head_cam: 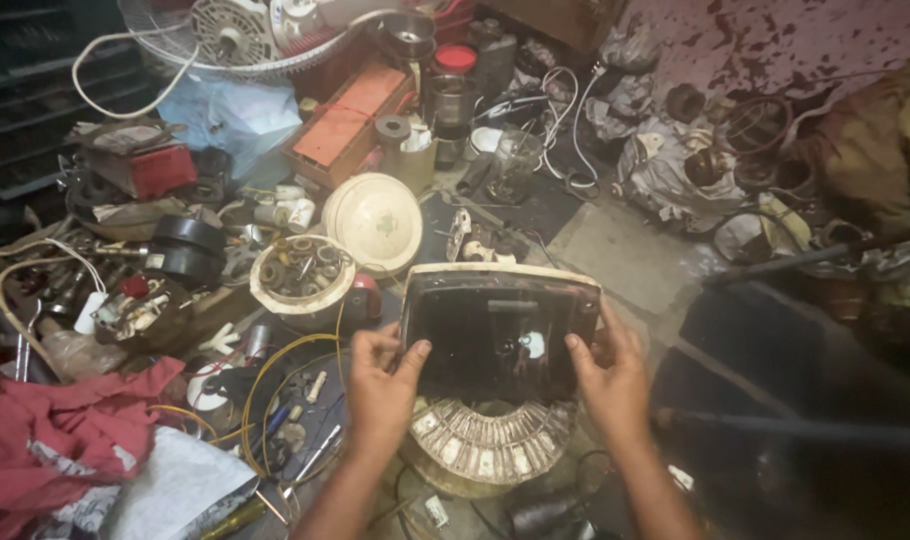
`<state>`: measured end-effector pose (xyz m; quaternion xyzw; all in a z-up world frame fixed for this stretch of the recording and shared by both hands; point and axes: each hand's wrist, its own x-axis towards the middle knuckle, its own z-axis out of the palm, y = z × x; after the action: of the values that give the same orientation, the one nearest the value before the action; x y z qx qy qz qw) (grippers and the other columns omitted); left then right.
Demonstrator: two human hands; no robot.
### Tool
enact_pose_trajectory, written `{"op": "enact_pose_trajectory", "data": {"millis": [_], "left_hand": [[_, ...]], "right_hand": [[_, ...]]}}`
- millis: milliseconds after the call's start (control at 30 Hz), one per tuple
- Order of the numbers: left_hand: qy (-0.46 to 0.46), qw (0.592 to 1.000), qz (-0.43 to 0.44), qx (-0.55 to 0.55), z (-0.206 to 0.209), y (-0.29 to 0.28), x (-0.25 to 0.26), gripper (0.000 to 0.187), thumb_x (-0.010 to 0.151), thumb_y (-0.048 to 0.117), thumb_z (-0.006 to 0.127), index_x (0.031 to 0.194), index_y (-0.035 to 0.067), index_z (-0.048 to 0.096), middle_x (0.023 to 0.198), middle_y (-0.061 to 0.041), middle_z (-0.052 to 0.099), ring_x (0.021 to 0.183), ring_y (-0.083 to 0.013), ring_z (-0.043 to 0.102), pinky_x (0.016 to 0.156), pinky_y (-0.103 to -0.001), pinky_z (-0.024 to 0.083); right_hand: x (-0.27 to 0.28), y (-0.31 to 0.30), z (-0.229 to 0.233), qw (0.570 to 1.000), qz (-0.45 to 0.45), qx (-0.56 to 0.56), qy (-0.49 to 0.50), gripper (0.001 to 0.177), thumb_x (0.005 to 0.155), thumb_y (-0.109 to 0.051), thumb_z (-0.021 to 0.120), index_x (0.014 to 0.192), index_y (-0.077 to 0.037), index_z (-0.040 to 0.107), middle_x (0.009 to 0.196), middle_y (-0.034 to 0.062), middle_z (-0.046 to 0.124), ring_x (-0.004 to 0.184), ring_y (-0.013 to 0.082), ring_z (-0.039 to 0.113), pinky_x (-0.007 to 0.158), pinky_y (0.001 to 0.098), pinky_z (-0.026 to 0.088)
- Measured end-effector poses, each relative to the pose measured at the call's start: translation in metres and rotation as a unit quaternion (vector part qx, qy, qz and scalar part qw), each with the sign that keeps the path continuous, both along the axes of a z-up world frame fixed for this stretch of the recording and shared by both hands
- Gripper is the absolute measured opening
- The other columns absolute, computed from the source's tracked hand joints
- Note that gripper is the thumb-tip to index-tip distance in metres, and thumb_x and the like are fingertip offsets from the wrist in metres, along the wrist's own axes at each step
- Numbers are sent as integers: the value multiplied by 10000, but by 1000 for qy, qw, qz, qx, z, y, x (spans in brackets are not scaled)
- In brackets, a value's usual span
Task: The person reassembles the motor housing of a fan on the floor, fitting two plastic casing parts together and securing them with a screwdriver.
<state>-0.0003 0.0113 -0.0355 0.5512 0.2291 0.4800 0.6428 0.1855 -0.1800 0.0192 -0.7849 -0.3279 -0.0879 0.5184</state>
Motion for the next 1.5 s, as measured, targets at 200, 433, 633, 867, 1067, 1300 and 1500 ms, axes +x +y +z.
{"op": "enact_pose_trajectory", "data": {"millis": [200,433,633,867,1067,1300,1500], "left_hand": [[53,995,71,38,16,-1,3,516,889,62,741,1349,64,509,1278,-184,624,1139,-256,627,982,-369,515],[170,971,57,160,16,5,-1,484,943,149,697,1390,64,533,1290,-174,658,1165,-259,646,972,-384,520],[58,995,-55,59,-2,21,7,516,917,112,695,1384,56,483,1295,-146,645,1159,-237,642,981,-361,522],[144,986,-17,81,12,8,3,556,914,131,695,1414,55,466,1253,-156,702,1133,-236,701,968,-350,542],[211,975,-19,68,22,-9,-3,728,901,194,735,1497,75,336,1324,-236,609,1231,-329,601,1024,-426,472],[109,986,-77,103,22,-6,-8,675,941,213,716,1465,34,330,1376,-217,617,1291,-299,609,1095,-401,456],[186,974,-121,50,41,7,-14,738,883,196,755,1474,70,332,1336,-176,634,1248,-258,627,1052,-378,474]], "right_hand": [[-2,7,-2,998,-25,4,59,677,839,-207,810,1472,-132,581,1079,97,654,835,162,647,748,301,556],[28,5,3,993,-55,-58,93,865,723,-158,883,1463,-74,442,1230,162,653,1112,242,647,913,403,535],[63,4,-1,941,175,5,290,767,798,-105,775,1481,-73,428,1452,213,591,1358,339,561,1092,443,475],[60,2,5,936,172,8,306,737,822,-131,756,1482,-57,436,1501,201,539,1377,321,527,1074,466,489],[36,-3,27,957,68,-69,274,775,847,-226,737,1559,-111,456,1516,146,577,1369,291,550,1132,437,398],[30,-11,7,963,63,-40,258,765,896,-260,685,1589,-120,393,1447,165,582,1315,286,554,1081,414,423],[18,-20,-5,975,127,5,180,764,946,-272,690,1578,-22,342,1546,195,489,1418,288,473,1131,397,387]]}}
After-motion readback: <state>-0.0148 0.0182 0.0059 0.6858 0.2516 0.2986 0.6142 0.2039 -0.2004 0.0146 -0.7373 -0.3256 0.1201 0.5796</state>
